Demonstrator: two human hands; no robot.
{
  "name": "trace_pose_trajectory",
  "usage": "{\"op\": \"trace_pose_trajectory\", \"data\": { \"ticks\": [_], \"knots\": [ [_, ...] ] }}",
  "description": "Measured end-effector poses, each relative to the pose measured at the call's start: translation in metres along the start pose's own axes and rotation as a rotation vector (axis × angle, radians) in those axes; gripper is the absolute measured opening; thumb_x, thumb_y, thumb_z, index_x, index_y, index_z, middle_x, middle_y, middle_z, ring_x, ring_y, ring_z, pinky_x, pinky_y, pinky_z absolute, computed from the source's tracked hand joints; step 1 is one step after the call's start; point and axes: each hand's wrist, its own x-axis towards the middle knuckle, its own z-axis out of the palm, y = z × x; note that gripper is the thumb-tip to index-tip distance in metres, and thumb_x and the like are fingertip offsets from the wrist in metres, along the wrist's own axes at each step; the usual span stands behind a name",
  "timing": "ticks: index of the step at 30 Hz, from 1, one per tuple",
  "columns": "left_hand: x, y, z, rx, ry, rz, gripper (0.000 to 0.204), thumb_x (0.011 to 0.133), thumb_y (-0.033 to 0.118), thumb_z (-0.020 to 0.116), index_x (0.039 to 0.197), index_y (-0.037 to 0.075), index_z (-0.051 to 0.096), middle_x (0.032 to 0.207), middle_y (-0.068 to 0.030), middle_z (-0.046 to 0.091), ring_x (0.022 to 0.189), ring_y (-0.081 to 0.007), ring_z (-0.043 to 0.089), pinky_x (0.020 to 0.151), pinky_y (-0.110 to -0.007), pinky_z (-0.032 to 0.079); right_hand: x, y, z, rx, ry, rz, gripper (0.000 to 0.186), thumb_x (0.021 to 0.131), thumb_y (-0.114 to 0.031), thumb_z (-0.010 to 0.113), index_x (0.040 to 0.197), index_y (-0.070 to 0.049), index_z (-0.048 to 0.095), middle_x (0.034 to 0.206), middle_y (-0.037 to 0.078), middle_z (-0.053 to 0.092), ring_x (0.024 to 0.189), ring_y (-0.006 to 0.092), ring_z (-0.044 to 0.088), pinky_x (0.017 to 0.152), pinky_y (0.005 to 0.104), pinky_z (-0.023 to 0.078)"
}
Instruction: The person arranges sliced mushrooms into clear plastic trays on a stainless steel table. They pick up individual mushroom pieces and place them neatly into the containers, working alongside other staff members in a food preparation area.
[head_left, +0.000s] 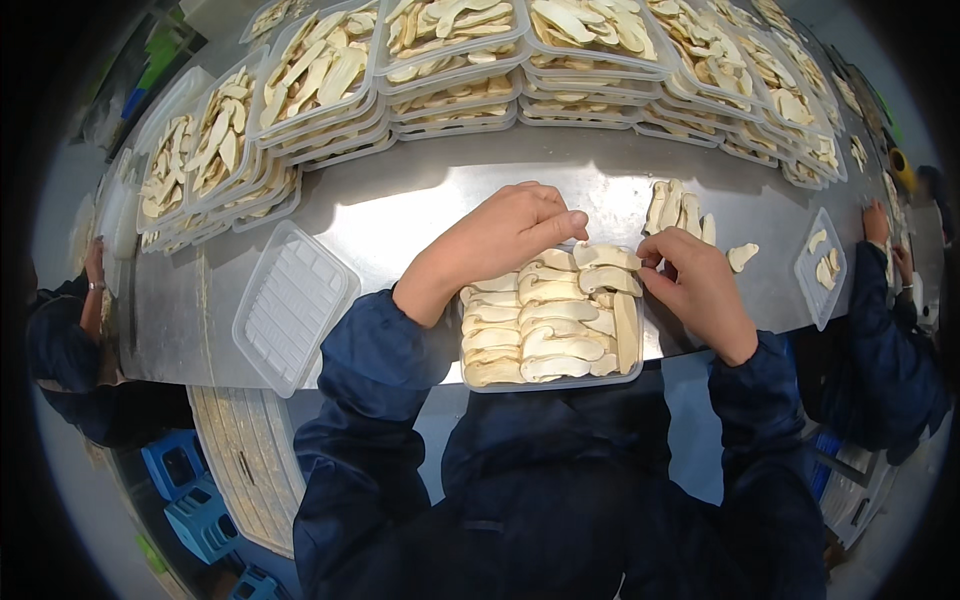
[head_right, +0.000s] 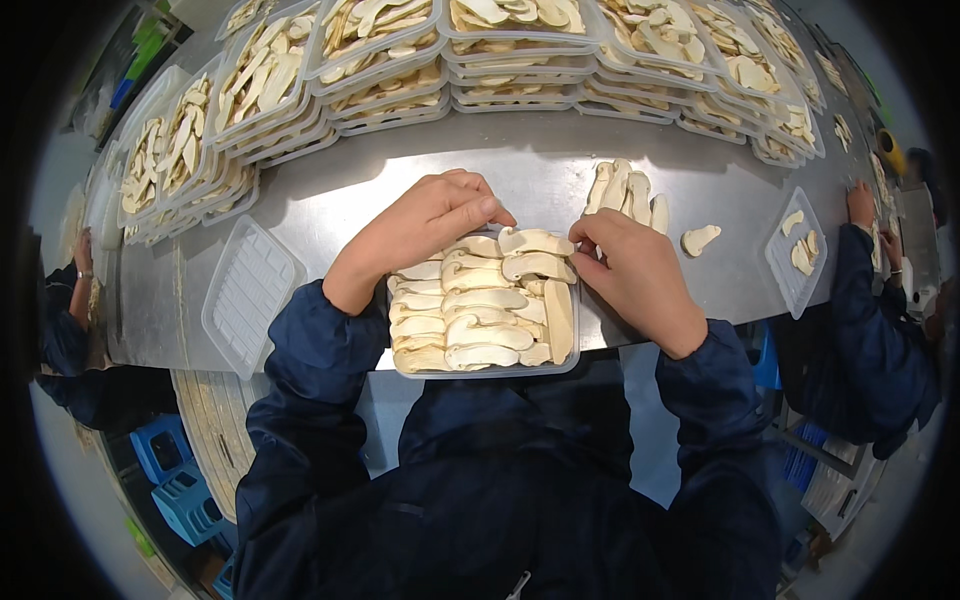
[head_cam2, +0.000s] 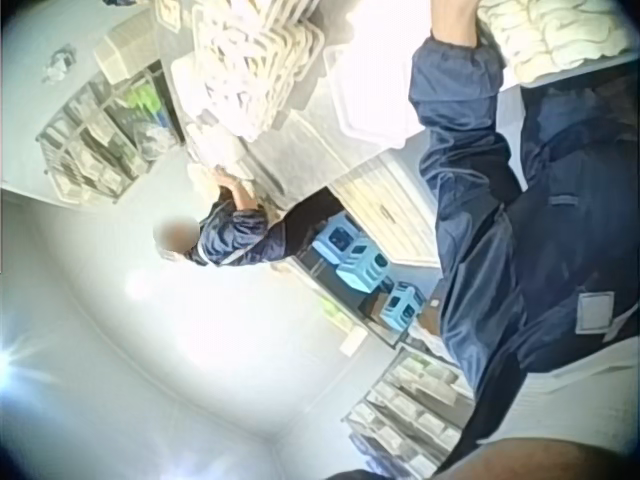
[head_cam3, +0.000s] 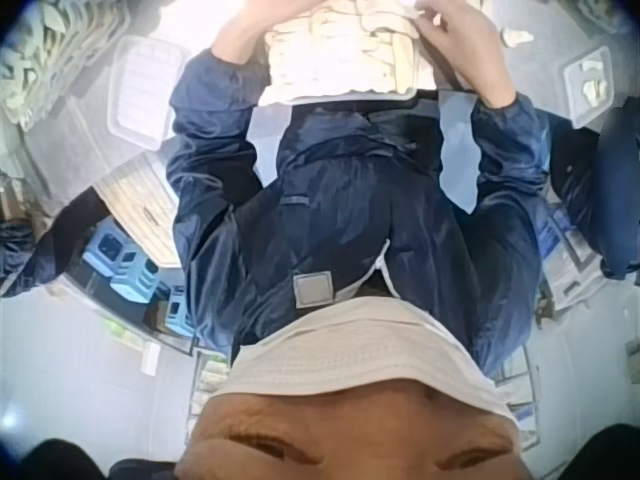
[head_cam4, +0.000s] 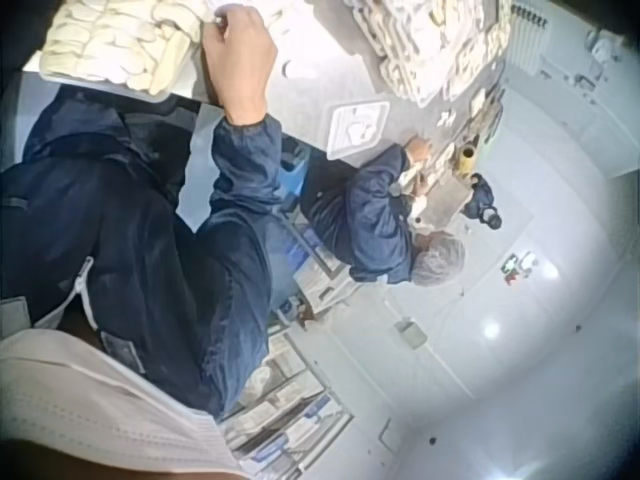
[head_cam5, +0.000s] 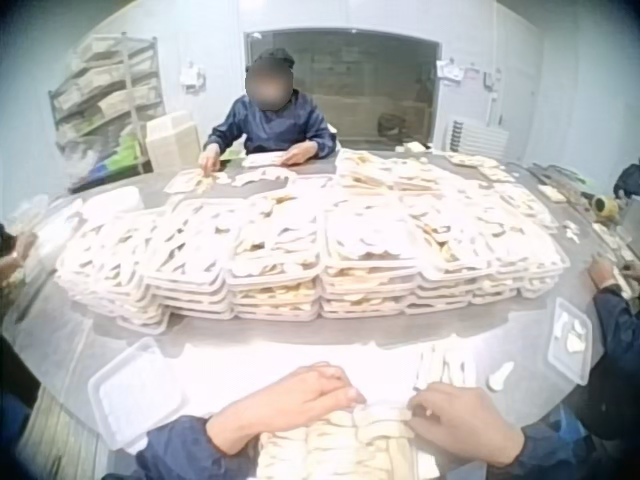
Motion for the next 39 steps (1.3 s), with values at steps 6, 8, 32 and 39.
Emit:
{"op": "trace_pose_trajectory", "data": {
  "ticks": [6,8,32,39],
  "knots": [
    [-0.001,0.002,-0.002,-0.094,-0.055,-0.07,0.046,0.102,0.035,0.044,0.099,0.0,0.074,0.087,-0.0107,0.062,0.086,-0.0237,0.062,0.081,-0.034,0.049,0.001,-0.002,0.002,0.047,-0.024,-0.011,0.017,0.08,-0.009,0.07,0.095,-0.003,0.065,0.083,0.01,0.064,0.071,0.0243,0.064,0.064,0.0323,0.051],
    [0.0,0.002,-0.002,-0.099,-0.058,-0.075,0.046,0.102,0.035,0.044,0.099,-0.001,0.073,0.087,-0.0105,0.062,0.086,-0.0231,0.062,0.081,-0.033,0.049,0.0,-0.001,0.001,0.031,-0.002,-0.016,0.018,0.08,-0.009,0.069,0.096,-0.004,0.065,0.084,0.009,0.064,0.071,0.0242,0.064,0.063,0.0321,0.052],
    [-0.001,-0.001,0.002,-0.11,-0.011,-0.045,0.054,0.1,0.044,0.044,0.092,0.0,0.074,0.082,-0.0175,0.064,0.084,-0.0344,0.062,0.08,-0.039,0.048,0.006,-0.032,0.014,-0.245,0.107,-0.225,0.023,0.074,-0.012,0.072,0.092,-0.008,0.057,0.087,0.005,0.055,0.076,0.0255,0.061,0.059,0.0358,0.05],
    [0.0,-0.001,0.001,-0.097,-0.008,-0.041,0.054,0.1,0.045,0.045,0.091,0.0,0.074,0.083,-0.018,0.064,0.085,-0.0353,0.062,0.081,-0.04,0.048,0.006,-0.035,0.018,-0.309,0.05,-0.211,0.023,0.075,-0.014,0.071,0.093,-0.008,0.057,0.088,0.005,0.055,0.077,0.0258,0.062,0.061,0.0356,0.05]
  ]
}}
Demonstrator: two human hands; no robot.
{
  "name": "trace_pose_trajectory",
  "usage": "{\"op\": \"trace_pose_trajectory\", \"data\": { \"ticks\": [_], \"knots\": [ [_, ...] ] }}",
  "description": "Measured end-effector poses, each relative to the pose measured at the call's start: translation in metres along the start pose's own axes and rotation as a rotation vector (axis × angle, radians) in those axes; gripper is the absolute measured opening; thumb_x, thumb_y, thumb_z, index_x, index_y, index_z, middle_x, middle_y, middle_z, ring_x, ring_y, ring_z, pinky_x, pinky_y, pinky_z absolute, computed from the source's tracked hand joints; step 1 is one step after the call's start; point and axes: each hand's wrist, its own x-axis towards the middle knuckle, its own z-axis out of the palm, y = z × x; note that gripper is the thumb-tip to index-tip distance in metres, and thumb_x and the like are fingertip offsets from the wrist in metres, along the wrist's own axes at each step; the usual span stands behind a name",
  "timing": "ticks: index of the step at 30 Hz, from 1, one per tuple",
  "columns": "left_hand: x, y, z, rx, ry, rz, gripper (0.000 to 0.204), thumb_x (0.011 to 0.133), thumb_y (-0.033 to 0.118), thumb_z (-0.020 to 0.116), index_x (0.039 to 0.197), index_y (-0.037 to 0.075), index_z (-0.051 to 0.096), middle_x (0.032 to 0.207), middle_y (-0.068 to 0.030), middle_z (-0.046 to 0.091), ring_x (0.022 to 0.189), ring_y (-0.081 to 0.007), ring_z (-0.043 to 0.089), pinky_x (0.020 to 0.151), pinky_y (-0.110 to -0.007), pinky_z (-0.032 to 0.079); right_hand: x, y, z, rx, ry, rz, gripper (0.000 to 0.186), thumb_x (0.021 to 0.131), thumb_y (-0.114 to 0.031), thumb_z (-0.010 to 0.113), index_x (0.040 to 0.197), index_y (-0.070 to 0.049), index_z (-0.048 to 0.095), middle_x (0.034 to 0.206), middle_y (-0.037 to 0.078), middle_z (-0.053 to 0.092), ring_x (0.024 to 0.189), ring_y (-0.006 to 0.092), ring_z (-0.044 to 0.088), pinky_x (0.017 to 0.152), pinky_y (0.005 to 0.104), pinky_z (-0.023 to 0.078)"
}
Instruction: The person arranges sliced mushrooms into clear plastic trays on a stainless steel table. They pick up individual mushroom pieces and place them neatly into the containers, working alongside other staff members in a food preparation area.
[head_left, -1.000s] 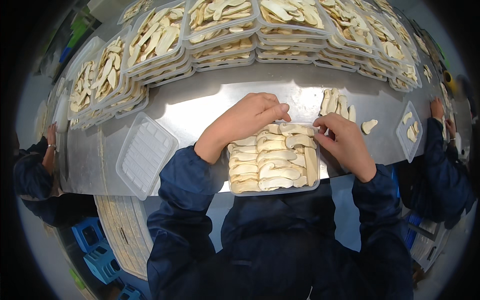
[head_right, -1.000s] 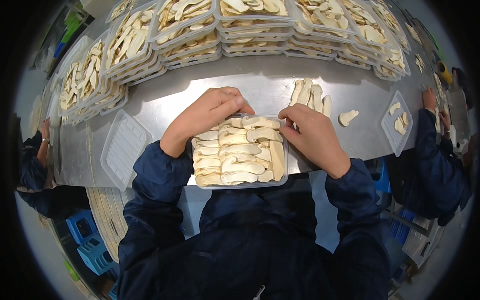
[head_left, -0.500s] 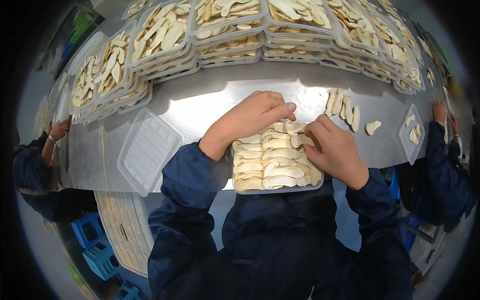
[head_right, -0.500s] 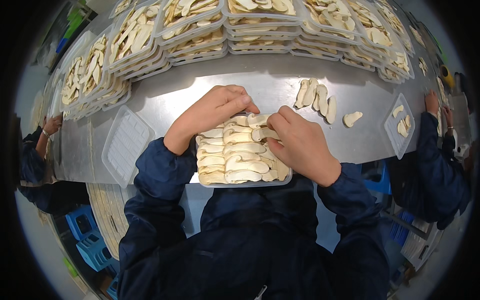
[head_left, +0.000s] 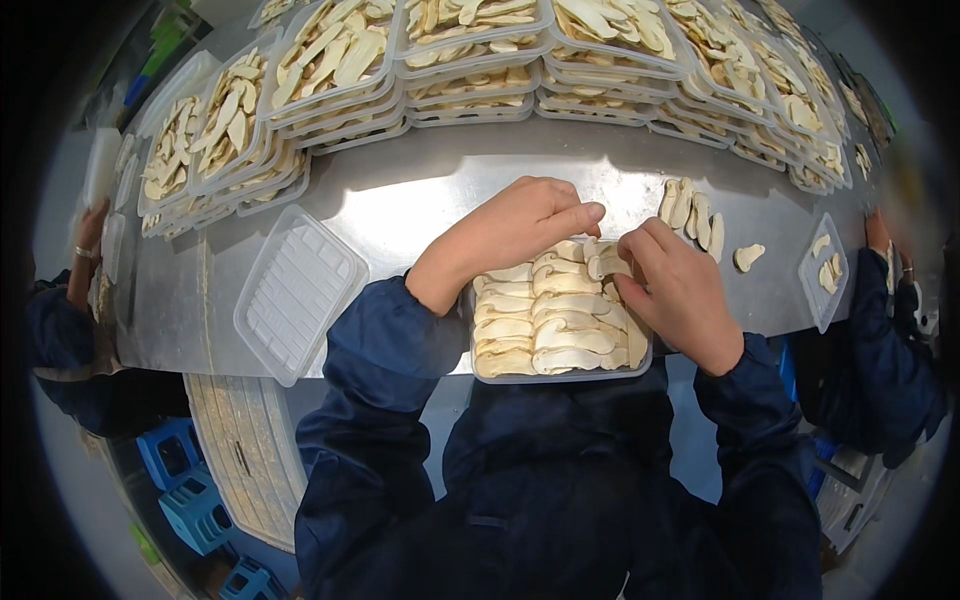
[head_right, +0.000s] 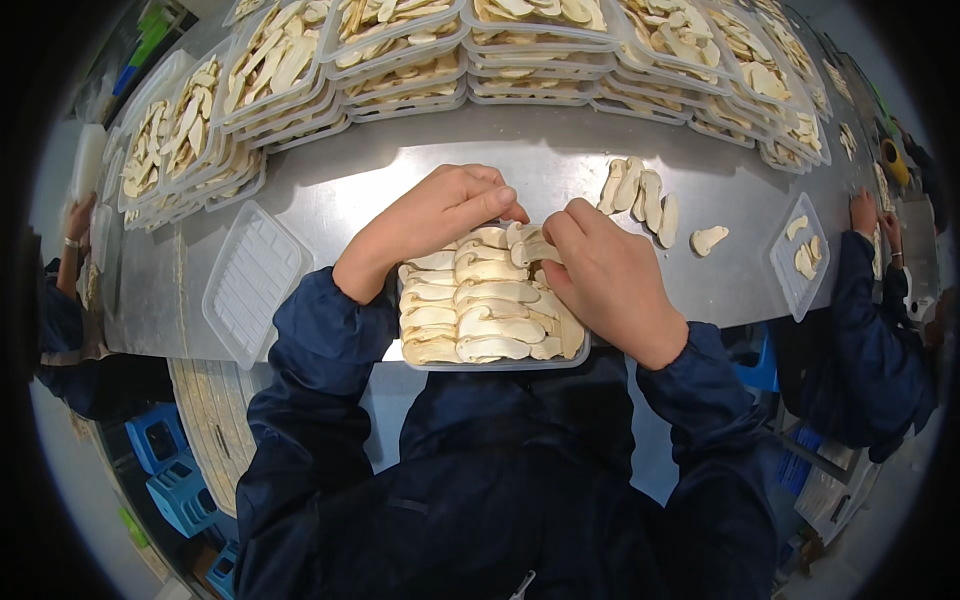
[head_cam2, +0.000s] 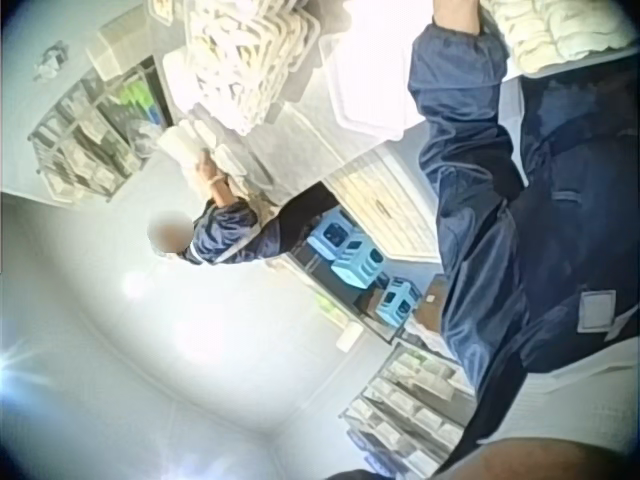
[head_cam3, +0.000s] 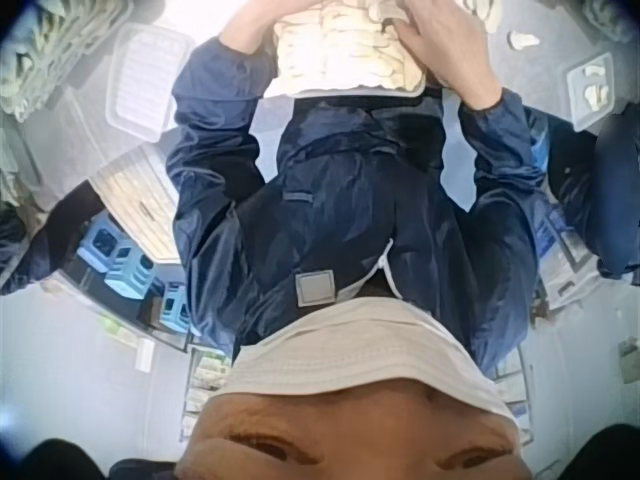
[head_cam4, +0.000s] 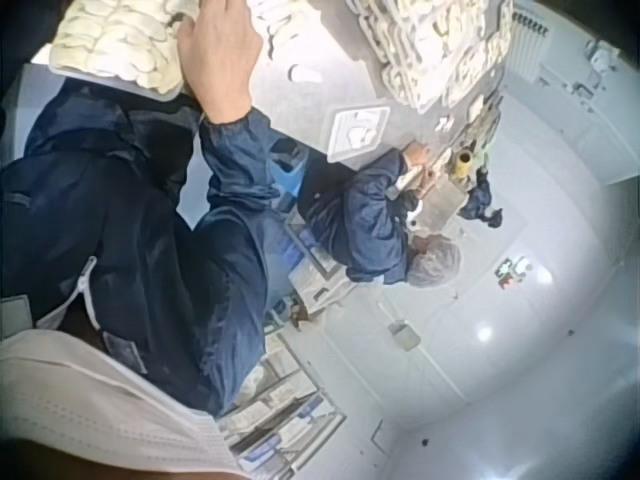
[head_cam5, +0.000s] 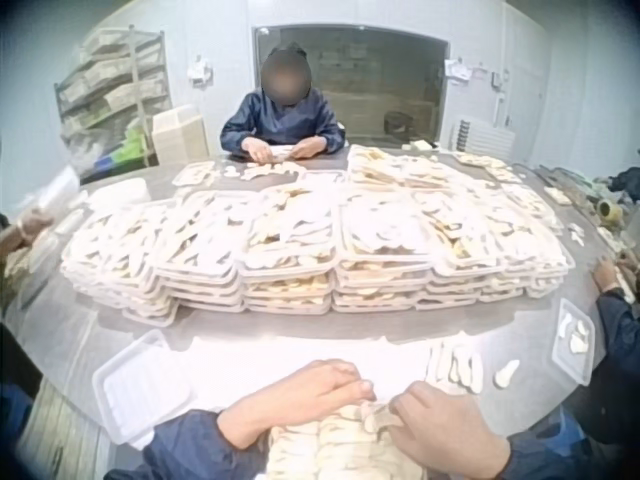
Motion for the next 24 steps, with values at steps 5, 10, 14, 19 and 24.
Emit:
{"op": "trace_pose_trajectory", "data": {
  "ticks": [5,10,14,19,24],
  "knots": [
    [-0.003,0.001,-0.001,0.02,-0.004,-0.005,0.053,0.1,0.044,0.044,0.092,0.001,0.074,0.083,-0.0178,0.064,0.083,-0.0345,0.061,0.079,-0.039,0.048,-0.002,0.008,-0.006,0.107,0.047,0.091,0.025,0.077,-0.014,0.072,0.098,-0.008,0.059,0.092,0.006,0.058,0.079,0.0262,0.063,0.063,0.0356,0.051],
    [-0.001,0.002,-0.001,0.002,-0.003,-0.025,0.048,0.1,0.039,0.045,0.094,0.0,0.074,0.082,-0.0152,0.062,0.081,-0.031,0.061,0.078,-0.038,0.047,-0.007,0.033,-0.024,0.173,0.12,0.231,0.017,0.079,-0.011,0.07,0.093,-0.006,0.062,0.087,0.008,0.062,0.068,0.0244,0.06,0.06,0.0333,0.048],
    [-0.003,0.011,-0.007,0.026,0.022,-0.022,0.041,0.098,0.028,0.045,0.097,-0.002,0.073,0.081,-0.0107,0.06,0.078,-0.023,0.058,0.075,-0.034,0.047,-0.019,0.073,-0.034,0.127,0.295,0.362,0.013,0.081,-0.008,0.069,0.091,-0.001,0.064,0.081,0.01,0.063,0.061,0.0213,0.057,0.058,0.0314,0.046],
    [-0.004,0.007,-0.008,0.023,0.053,0.031,0.043,0.099,0.031,0.045,0.097,-0.002,0.073,0.08,-0.0088,0.06,0.076,-0.0198,0.057,0.073,-0.032,0.047,-0.032,0.097,-0.037,0.114,0.328,0.399,0.015,0.081,-0.008,0.069,0.094,0.0,0.067,0.08,0.011,0.063,0.061,0.0201,0.056,0.058,0.0319,0.046],
    [-0.002,0.004,-0.01,-0.003,0.081,0.075,0.047,0.101,0.035,0.045,0.097,-0.003,0.073,0.081,-0.0092,0.061,0.079,-0.0196,0.059,0.073,-0.031,0.047,-0.028,0.087,-0.022,0.016,0.27,0.432,0.022,0.08,-0.02,0.071,0.091,-0.002,0.067,0.081,0.011,0.062,0.067,0.0279,0.06,0.062,0.036,0.048]
  ]
}}
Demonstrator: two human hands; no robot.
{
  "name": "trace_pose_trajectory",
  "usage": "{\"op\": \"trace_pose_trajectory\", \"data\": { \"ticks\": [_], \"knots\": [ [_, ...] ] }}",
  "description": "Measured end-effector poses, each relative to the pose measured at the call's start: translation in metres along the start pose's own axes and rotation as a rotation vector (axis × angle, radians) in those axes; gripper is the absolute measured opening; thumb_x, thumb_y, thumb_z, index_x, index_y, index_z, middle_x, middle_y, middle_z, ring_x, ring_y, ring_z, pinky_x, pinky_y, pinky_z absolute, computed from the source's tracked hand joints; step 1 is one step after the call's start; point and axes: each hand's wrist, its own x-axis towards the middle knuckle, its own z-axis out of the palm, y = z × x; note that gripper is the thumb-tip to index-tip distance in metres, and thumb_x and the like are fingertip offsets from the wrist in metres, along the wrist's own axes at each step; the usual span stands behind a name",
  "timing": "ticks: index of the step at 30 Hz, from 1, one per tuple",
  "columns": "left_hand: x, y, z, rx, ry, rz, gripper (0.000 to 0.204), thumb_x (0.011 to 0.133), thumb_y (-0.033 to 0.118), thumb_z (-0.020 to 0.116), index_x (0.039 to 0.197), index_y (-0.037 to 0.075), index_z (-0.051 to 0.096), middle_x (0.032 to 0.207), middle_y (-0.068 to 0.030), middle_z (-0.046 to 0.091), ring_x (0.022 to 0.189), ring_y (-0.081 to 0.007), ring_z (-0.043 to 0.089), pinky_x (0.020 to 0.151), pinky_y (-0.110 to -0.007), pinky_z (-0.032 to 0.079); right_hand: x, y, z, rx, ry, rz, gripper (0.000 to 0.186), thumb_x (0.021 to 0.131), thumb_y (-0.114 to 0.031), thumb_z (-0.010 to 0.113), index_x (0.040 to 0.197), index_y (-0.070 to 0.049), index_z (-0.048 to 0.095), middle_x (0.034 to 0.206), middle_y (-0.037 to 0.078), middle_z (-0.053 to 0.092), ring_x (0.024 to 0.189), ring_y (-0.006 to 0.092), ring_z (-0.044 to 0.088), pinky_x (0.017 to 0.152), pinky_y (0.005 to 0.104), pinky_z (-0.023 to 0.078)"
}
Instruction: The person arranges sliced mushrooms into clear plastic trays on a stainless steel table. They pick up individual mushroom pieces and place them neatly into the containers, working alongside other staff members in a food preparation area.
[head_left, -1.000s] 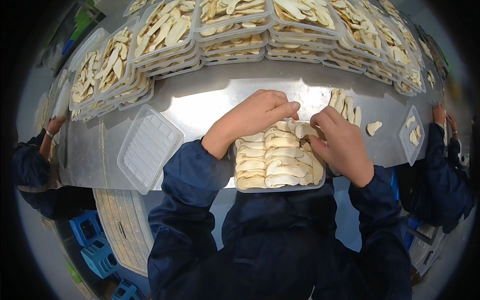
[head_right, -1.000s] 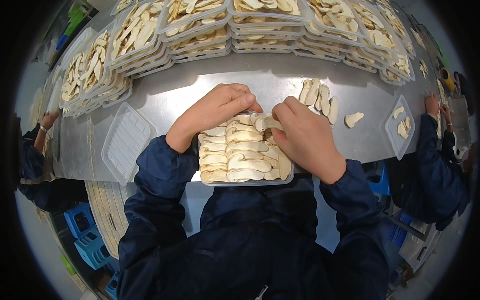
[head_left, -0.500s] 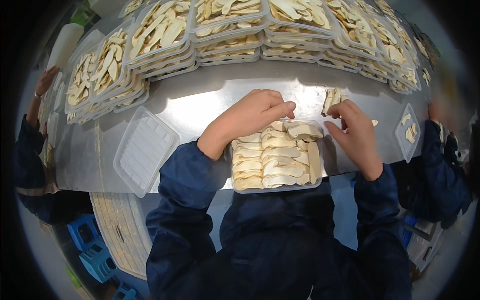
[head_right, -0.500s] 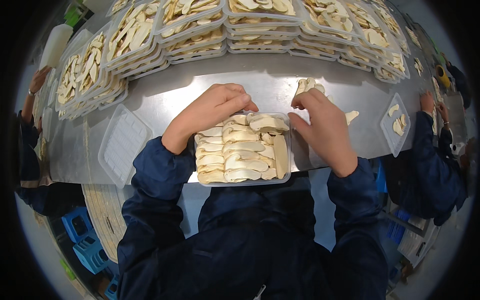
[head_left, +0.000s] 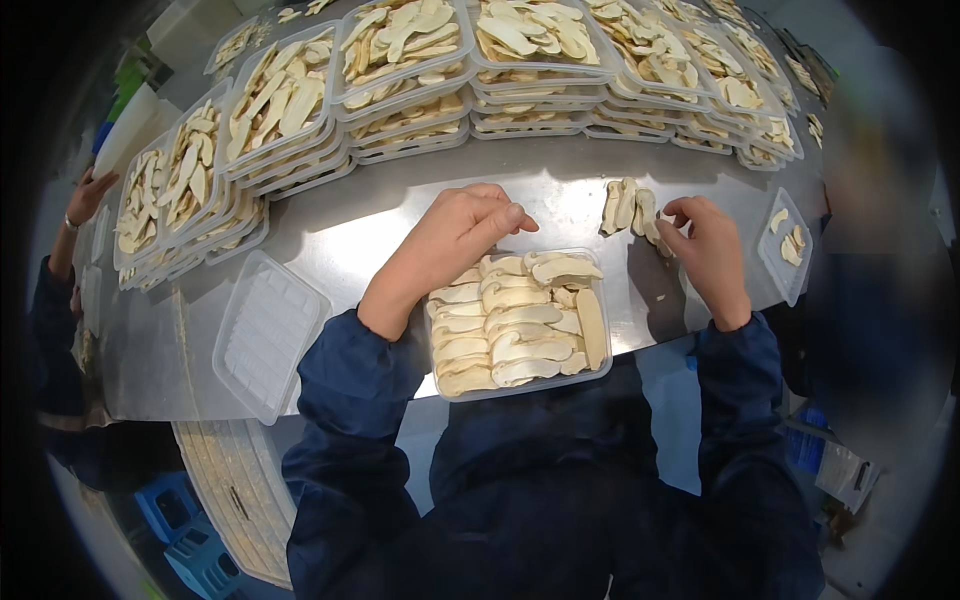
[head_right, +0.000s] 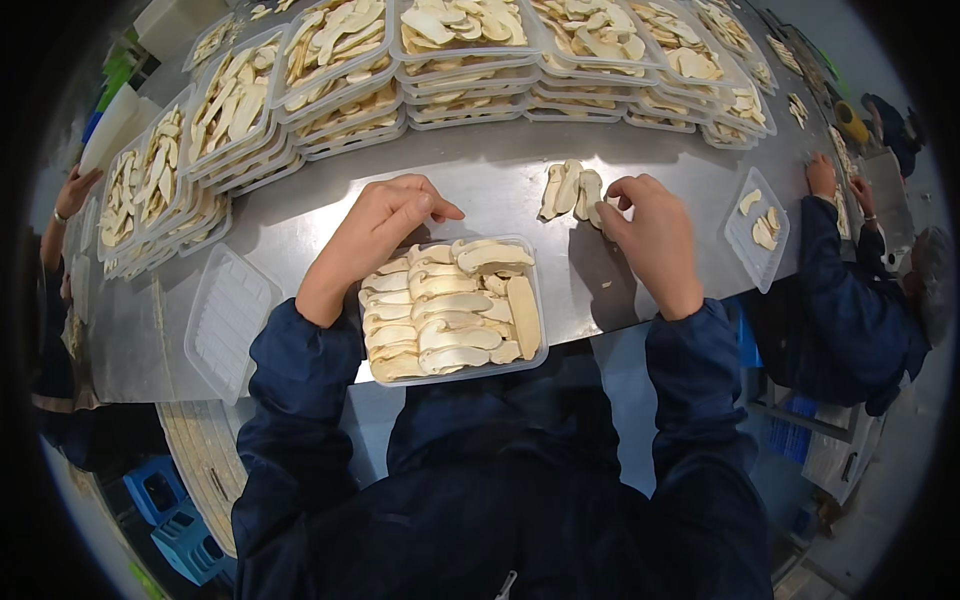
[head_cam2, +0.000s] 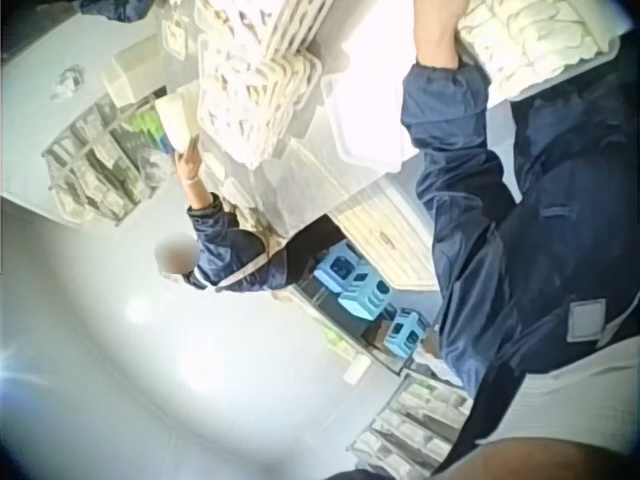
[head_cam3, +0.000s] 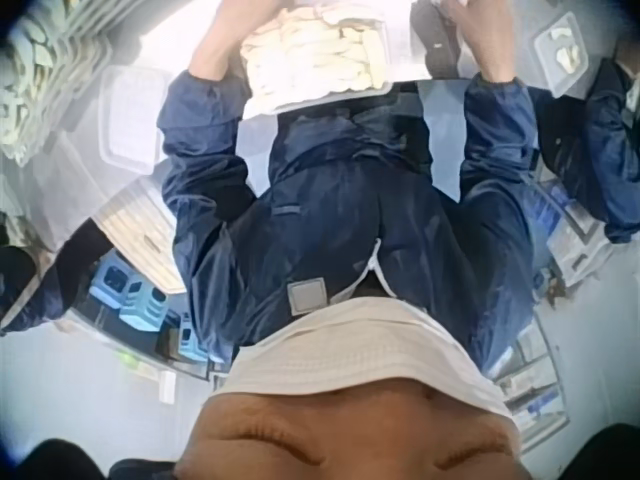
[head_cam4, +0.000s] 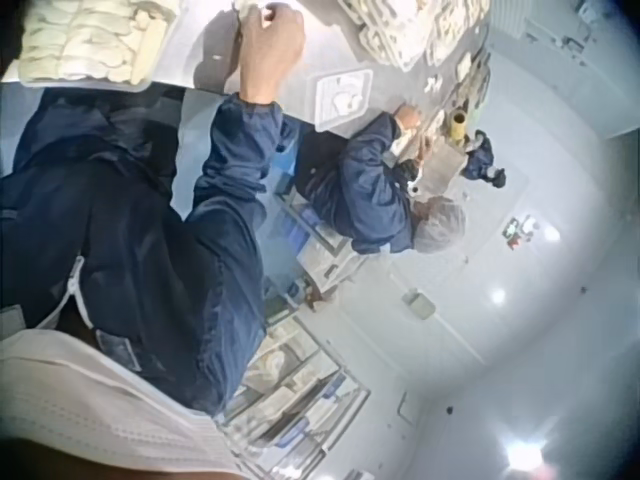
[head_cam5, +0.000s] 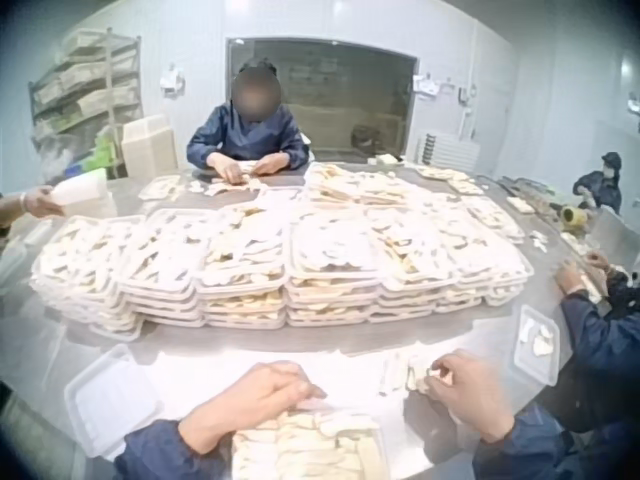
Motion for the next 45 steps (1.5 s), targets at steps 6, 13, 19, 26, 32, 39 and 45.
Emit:
{"op": "trace_pose_trajectory", "data": {
  "ticks": [6,13,19,26,32,39,45],
  "knots": [
    [-0.003,-0.006,-0.006,0.077,0.072,0.009,0.046,0.101,0.033,0.044,0.097,-0.003,0.073,0.08,-0.0103,0.061,0.079,-0.0205,0.06,0.074,-0.031,0.047,0.008,-0.01,0.02,-0.251,-0.021,0.031,0.027,0.082,-0.029,0.068,0.087,-0.003,0.062,0.088,0.013,0.058,0.078,0.0328,0.06,0.067,0.0418,0.047],
    [0.0,-0.012,-0.007,0.143,0.134,-0.021,0.04,0.1,0.027,0.045,0.097,-0.002,0.072,0.08,-0.0116,0.062,0.078,-0.0217,0.062,0.073,-0.032,0.048,0.018,0.012,0.021,-0.283,0.147,-0.003,0.025,0.083,-0.027,0.066,0.082,-0.002,0.065,0.086,0.015,0.061,0.077,0.0368,0.062,0.068,0.0449,0.051],
    [-0.001,-0.016,-0.005,0.111,0.123,-0.008,0.037,0.099,0.025,0.046,0.096,-0.002,0.072,0.08,-0.0115,0.063,0.076,-0.0218,0.062,0.072,-0.032,0.049,0.021,-0.023,0.037,-0.275,-0.029,0.056,0.04,0.081,-0.04,0.07,0.078,-0.001,0.064,0.081,0.017,0.061,0.074,0.0378,0.061,0.066,0.0443,0.049],
    [0.0,-0.011,-0.004,0.07,0.121,-0.019,0.037,0.098,0.027,0.048,0.095,0.0,0.073,0.081,-0.01,0.064,0.073,-0.0201,0.061,0.07,-0.031,0.048,0.03,-0.006,0.036,-0.232,-0.083,0.104,0.024,0.079,-0.026,0.064,0.081,-0.002,0.061,0.086,0.015,0.062,0.079,0.0363,0.06,0.068,0.0434,0.048],
    [-0.002,-0.015,-0.003,0.068,0.132,-0.011,0.038,0.099,0.029,0.048,0.095,0.001,0.073,0.081,-0.01,0.064,0.075,-0.0205,0.063,0.07,-0.031,0.049,0.012,-0.015,0.011,-0.057,0.026,-0.161,0.026,0.079,-0.022,0.069,0.094,-0.002,0.063,0.089,0.014,0.061,0.082,0.0325,0.062,0.07,0.0404,0.049],
    [-0.001,-0.02,-0.002,0.009,0.148,-0.007,0.04,0.098,0.034,0.053,0.094,-0.001,0.073,0.082,-0.0136,0.064,0.073,-0.0235,0.063,0.069,-0.033,0.052,-0.001,-0.065,-0.002,0.247,-0.432,-0.203,0.027,0.077,-0.016,0.073,0.1,-0.004,0.063,0.083,0.006,0.056,0.065,0.0148,0.048,0.058,0.0281,0.042],
    [0.0,-0.02,-0.004,0.066,0.141,-0.016,0.04,0.098,0.034,0.053,0.093,-0.001,0.073,0.08,-0.014,0.064,0.074,-0.0254,0.063,0.071,-0.033,0.051,-0.001,-0.078,0.014,0.187,-0.49,-0.233,0.026,0.074,-0.02,0.07,0.092,-0.004,0.061,0.083,0.009,0.057,0.07,0.0255,0.054,0.064,0.0347,0.045]
  ]
}}
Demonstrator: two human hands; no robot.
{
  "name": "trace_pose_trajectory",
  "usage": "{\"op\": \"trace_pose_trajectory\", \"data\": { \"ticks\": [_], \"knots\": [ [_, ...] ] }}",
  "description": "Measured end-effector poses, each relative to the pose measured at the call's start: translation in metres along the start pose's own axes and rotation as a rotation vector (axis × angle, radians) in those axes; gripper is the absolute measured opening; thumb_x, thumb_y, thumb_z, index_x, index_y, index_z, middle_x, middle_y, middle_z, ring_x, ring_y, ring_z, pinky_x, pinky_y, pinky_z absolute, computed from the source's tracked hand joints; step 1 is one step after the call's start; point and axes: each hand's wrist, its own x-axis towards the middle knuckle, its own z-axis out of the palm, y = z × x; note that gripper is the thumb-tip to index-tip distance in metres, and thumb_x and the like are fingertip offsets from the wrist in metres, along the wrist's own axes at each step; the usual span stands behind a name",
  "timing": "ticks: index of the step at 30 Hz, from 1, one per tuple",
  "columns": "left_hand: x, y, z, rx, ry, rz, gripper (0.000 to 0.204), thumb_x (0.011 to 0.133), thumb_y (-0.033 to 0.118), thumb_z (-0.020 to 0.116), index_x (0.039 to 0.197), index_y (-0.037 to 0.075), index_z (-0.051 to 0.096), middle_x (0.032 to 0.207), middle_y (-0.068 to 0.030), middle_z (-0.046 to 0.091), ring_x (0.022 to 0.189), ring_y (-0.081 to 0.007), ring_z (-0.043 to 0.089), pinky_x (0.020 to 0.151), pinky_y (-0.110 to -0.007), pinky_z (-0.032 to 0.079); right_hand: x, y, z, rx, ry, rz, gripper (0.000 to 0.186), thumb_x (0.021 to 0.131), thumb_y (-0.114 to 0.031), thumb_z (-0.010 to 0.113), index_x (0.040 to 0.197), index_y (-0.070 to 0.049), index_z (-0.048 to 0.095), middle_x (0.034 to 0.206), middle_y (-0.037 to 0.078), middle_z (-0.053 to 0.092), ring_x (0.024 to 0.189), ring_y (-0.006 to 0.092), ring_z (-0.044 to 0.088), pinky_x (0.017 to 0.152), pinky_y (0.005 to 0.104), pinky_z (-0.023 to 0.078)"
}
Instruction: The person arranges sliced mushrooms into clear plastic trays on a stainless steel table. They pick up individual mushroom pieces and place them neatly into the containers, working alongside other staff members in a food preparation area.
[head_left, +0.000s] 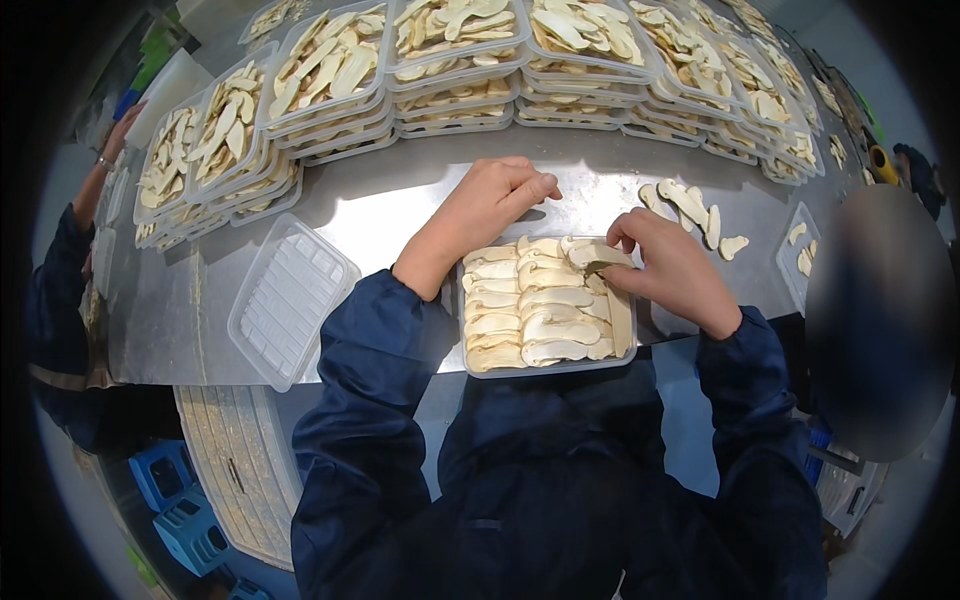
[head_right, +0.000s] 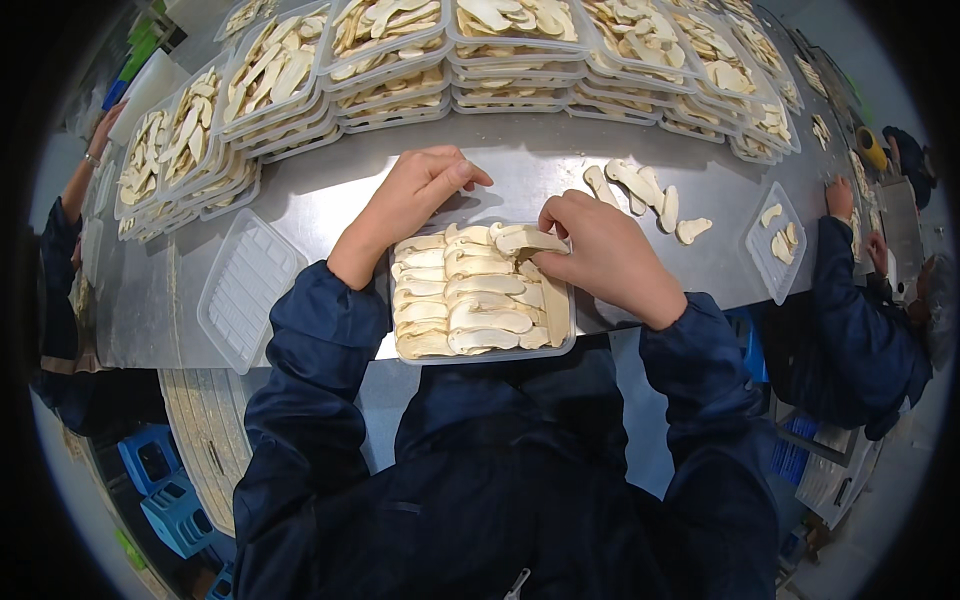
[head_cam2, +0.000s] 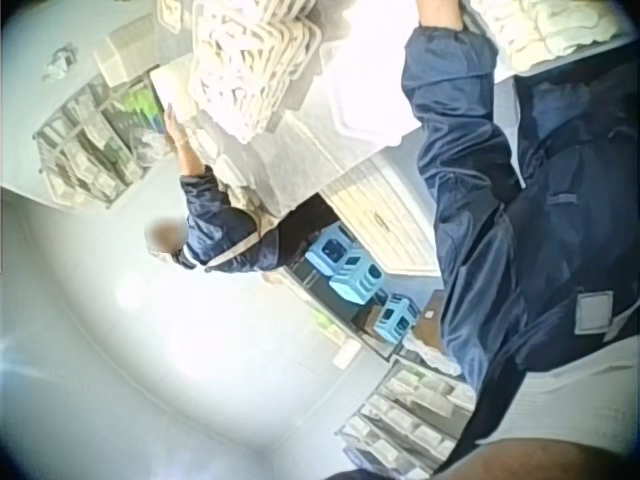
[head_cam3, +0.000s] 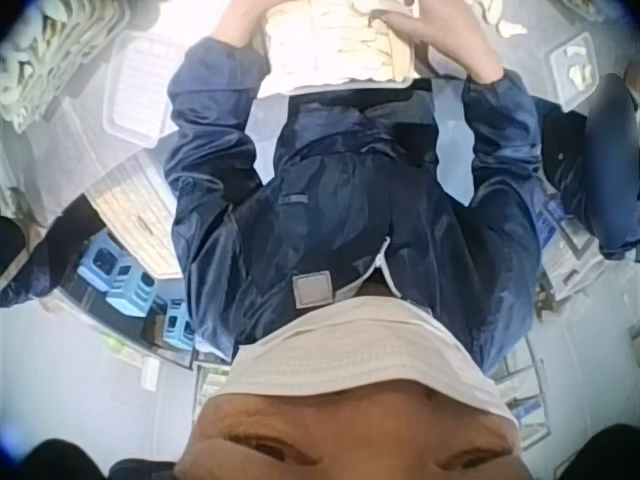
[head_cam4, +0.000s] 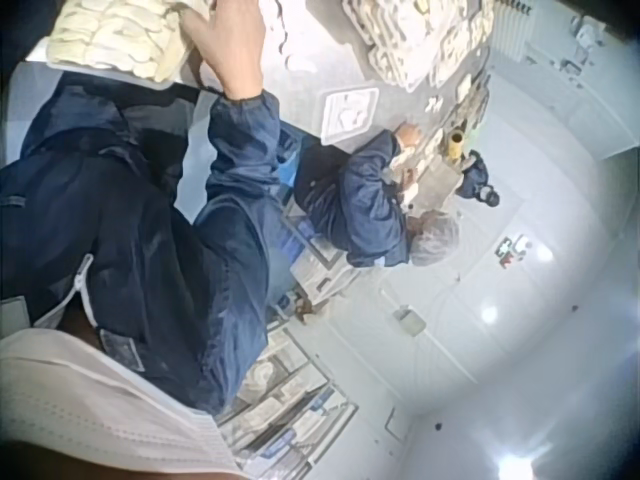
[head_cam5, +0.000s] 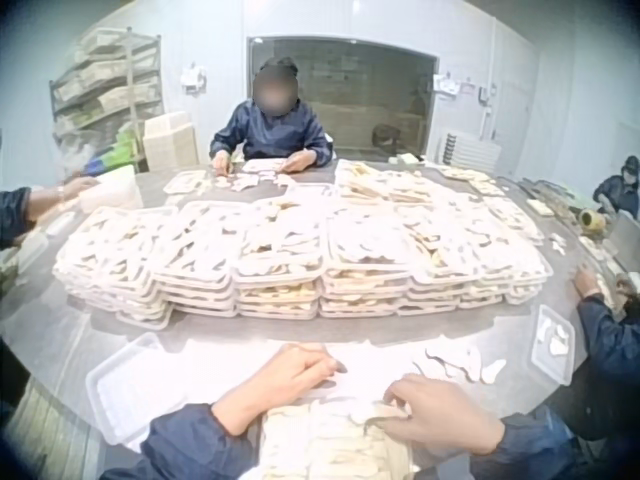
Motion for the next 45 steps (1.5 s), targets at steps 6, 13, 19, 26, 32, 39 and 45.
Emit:
{"op": "trace_pose_trajectory", "data": {
  "ticks": [6,13,19,26,32,39,45],
  "knots": [
    [-0.001,0.004,0.002,-0.067,0.002,-0.006,0.039,0.098,0.032,0.053,0.093,-0.001,0.073,0.08,-0.0153,0.065,0.074,-0.0275,0.064,0.071,-0.034,0.051,0.004,0.017,-0.005,0.117,0.105,0.038,0.023,0.076,-0.018,0.071,0.089,-0.002,0.062,0.078,0.009,0.055,0.069,0.0226,0.053,0.063,0.0319,0.044],
    [-0.001,0.004,0.0,0.002,-0.012,0.0,0.04,0.098,0.032,0.052,0.094,-0.002,0.073,0.082,-0.0167,0.066,0.078,-0.0304,0.064,0.073,-0.036,0.05,-0.003,0.017,-0.008,-0.027,0.205,0.044,0.024,0.075,-0.016,0.073,0.092,-0.003,0.062,0.08,0.008,0.054,0.069,0.0216,0.052,0.062,0.0327,0.044],
    [-0.001,0.005,0.0,0.018,-0.011,0.004,0.04,0.097,0.032,0.052,0.094,-0.002,0.072,0.082,-0.0171,0.066,0.079,-0.0318,0.064,0.073,-0.037,0.049,-0.002,0.0,0.005,-0.071,0.041,0.084,0.02,0.076,-0.019,0.069,0.089,-0.004,0.063,0.081,0.01,0.059,0.076,0.0277,0.061,0.068,0.0377,0.049],
    [-0.003,0.001,-0.002,0.064,-0.02,0.021,0.035,0.097,0.024,0.047,0.096,-0.001,0.072,0.081,-0.0128,0.064,0.076,-0.0241,0.064,0.072,-0.032,0.049,0.016,0.024,-0.013,-0.051,0.248,0.073,0.02,0.077,-0.018,0.068,0.087,-0.001,0.063,0.081,0.013,0.062,0.076,0.029,0.061,0.067,0.0381,0.048],
    [0.001,0.007,0.0,0.071,-0.048,-0.016,0.035,0.097,0.023,0.046,0.097,-0.002,0.071,0.081,-0.0122,0.062,0.076,-0.0228,0.062,0.071,-0.031,0.048,0.018,0.077,-0.05,-0.039,0.374,0.095,0.022,0.078,-0.014,0.073,0.094,0.0,0.066,0.077,0.005,0.059,0.068,0.0143,0.055,0.062,0.0286,0.045],
    [0.0,0.012,0.002,0.051,-0.025,-0.074,0.039,0.099,0.026,0.045,0.097,-0.002,0.072,0.078,-0.0089,0.061,0.072,-0.0175,0.059,0.065,-0.029,0.046,-0.051,0.134,-0.089,-0.103,0.547,0.419,0.016,0.08,-0.013,0.069,0.083,0.002,0.067,0.068,0.01,0.062,0.062,0.019,0.058,0.061,0.0309,0.046],
    [-0.001,0.008,0.001,0.052,-0.001,-0.058,0.043,0.099,0.032,0.045,0.097,-0.001,0.072,0.077,-0.0101,0.061,0.072,-0.0196,0.059,0.065,-0.03,0.045,-0.072,0.137,-0.061,-0.23,0.446,0.39,0.019,0.079,-0.009,0.065,0.097,-0.005,0.069,0.083,0.011,0.063,0.077,0.027,0.063,0.068,0.0356,0.048]
  ]
}}
